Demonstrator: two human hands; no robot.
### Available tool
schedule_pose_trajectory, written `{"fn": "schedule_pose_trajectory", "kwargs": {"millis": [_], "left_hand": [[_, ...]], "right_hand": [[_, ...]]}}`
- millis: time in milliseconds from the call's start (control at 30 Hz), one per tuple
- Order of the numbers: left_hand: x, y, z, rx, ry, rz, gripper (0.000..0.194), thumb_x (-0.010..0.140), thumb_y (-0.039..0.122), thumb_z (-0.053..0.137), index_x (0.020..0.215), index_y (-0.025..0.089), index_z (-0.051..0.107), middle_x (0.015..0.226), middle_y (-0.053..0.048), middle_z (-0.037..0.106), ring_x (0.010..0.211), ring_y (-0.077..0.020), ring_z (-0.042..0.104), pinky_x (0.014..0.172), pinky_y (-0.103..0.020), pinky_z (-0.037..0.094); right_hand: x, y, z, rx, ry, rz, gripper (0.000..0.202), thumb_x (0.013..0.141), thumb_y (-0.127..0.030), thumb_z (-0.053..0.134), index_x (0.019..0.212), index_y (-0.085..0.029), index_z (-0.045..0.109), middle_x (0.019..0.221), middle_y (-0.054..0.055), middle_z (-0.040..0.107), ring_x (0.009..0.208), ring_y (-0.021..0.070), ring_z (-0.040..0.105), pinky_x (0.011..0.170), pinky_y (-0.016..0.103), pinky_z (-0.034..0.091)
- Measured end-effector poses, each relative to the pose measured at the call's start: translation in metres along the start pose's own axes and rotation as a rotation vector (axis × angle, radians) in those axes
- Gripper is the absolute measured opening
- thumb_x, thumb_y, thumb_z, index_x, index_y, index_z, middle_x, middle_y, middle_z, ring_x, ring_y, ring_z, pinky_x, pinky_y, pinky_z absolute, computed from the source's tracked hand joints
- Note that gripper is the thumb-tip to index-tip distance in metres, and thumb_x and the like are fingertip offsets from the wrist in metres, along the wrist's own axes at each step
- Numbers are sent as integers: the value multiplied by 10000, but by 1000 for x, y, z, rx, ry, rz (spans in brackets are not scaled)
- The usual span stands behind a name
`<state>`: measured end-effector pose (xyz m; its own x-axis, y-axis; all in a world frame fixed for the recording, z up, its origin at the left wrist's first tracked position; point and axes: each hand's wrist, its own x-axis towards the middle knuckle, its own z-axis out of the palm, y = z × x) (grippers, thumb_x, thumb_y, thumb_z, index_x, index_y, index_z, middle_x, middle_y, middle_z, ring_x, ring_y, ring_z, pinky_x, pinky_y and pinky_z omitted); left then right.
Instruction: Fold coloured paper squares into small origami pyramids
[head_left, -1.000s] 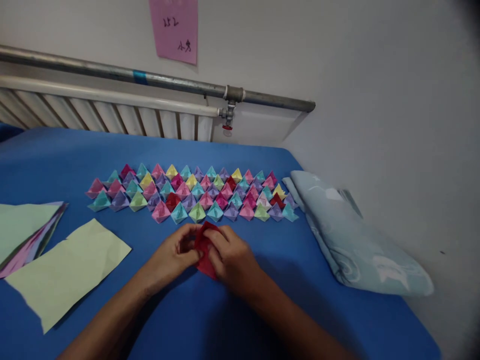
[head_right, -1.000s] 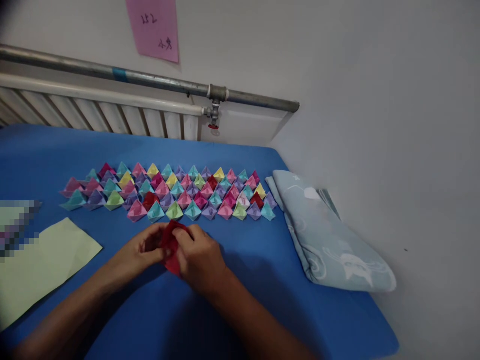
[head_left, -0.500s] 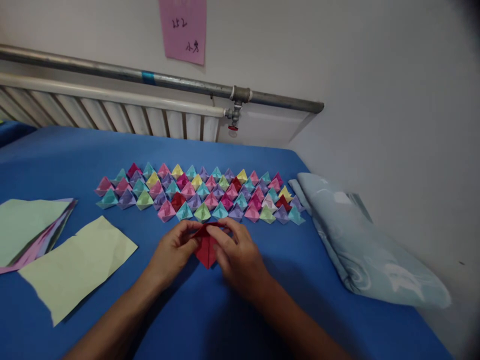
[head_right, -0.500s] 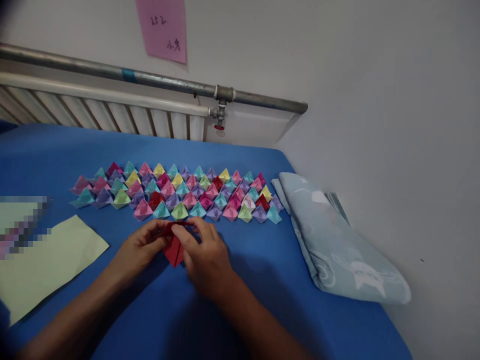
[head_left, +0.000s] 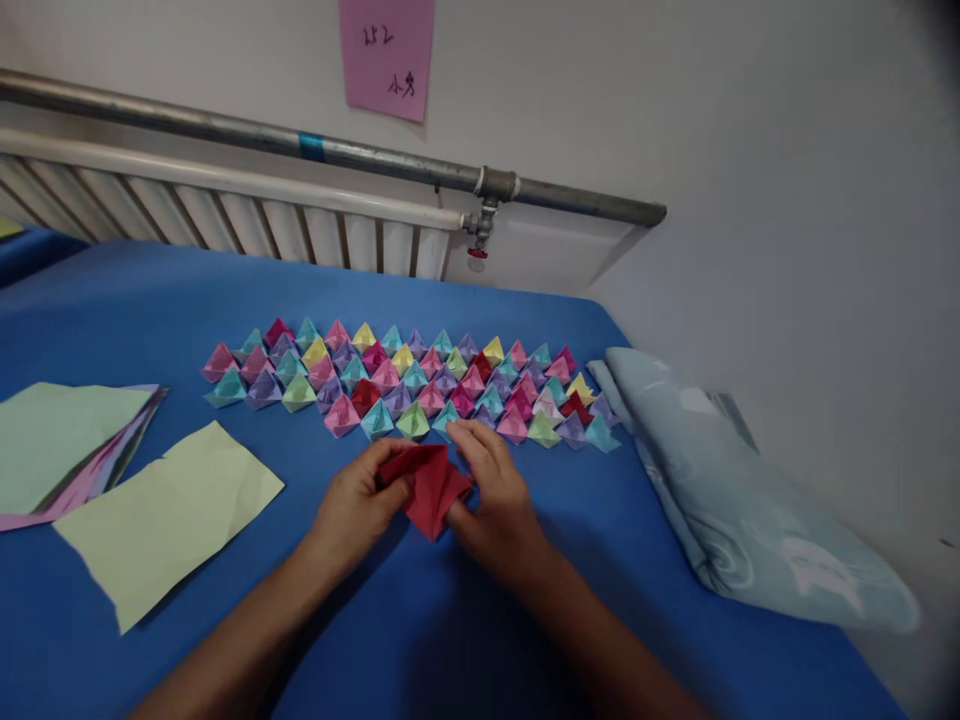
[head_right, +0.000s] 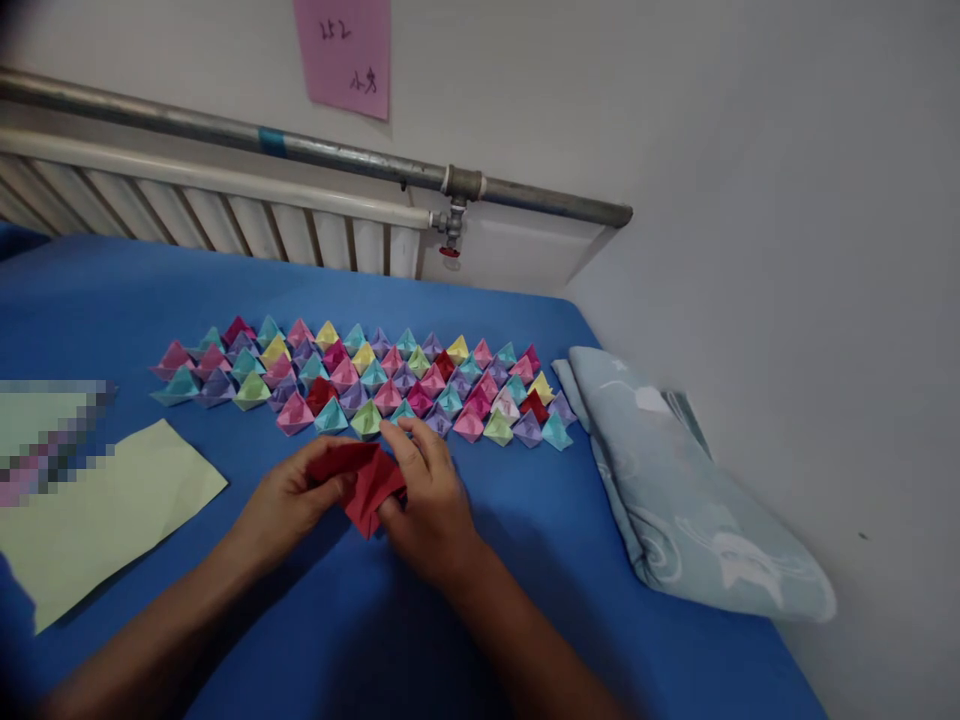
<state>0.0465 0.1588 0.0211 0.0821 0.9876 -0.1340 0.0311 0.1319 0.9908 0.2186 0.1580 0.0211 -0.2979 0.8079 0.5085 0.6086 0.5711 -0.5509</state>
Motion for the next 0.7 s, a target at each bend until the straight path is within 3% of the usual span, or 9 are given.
{"fn": "schedule_pose_trajectory", "kwargs": {"millis": [133, 267, 433, 700], "left_hand": [[-1, 0, -1, 135, -22, 47, 324, 651, 158, 556, 942, 227, 682, 876, -8, 697, 836, -211, 623, 755, -317, 455], [-2, -1, -1, 245, -75, 135, 319, 660, 138, 539, 906, 229, 720, 867, -19, 689, 836, -208, 618, 749, -308, 447], [-2, 2, -2, 269, -134, 118, 320, 617, 98, 528, 838, 224, 722, 764, 4, 651, 753, -181, 601, 689, -275, 438], [0, 1, -4, 219, -180, 48, 246, 667, 158, 559, 831, 215, 733, 806, -7, 678, 765, -185, 616, 698, -285, 451]], "right_hand": [[0, 2, 1, 118, -56, 32, 650, 762, -71, 556, 1377, -246, 439, 1305, 123, 502, 1157, 237, 545, 936, 380, 502], [0, 4, 0, 233, -129, 144, 668, 716, -83, 597, 1345, -257, 456, 1235, 100, 543, 901, 186, 604, 769, 326, 537], [3, 3, -9, 323, -189, 278, 653, 676, -99, 638, 1294, -240, 481, 1117, 51, 571, 683, 102, 524, 665, 259, 490], [3, 7, -17, 336, -317, 190, 510, 697, -125, 662, 1178, -230, 533, 915, -3, 575, 612, 87, 468, 578, 218, 418]]}}
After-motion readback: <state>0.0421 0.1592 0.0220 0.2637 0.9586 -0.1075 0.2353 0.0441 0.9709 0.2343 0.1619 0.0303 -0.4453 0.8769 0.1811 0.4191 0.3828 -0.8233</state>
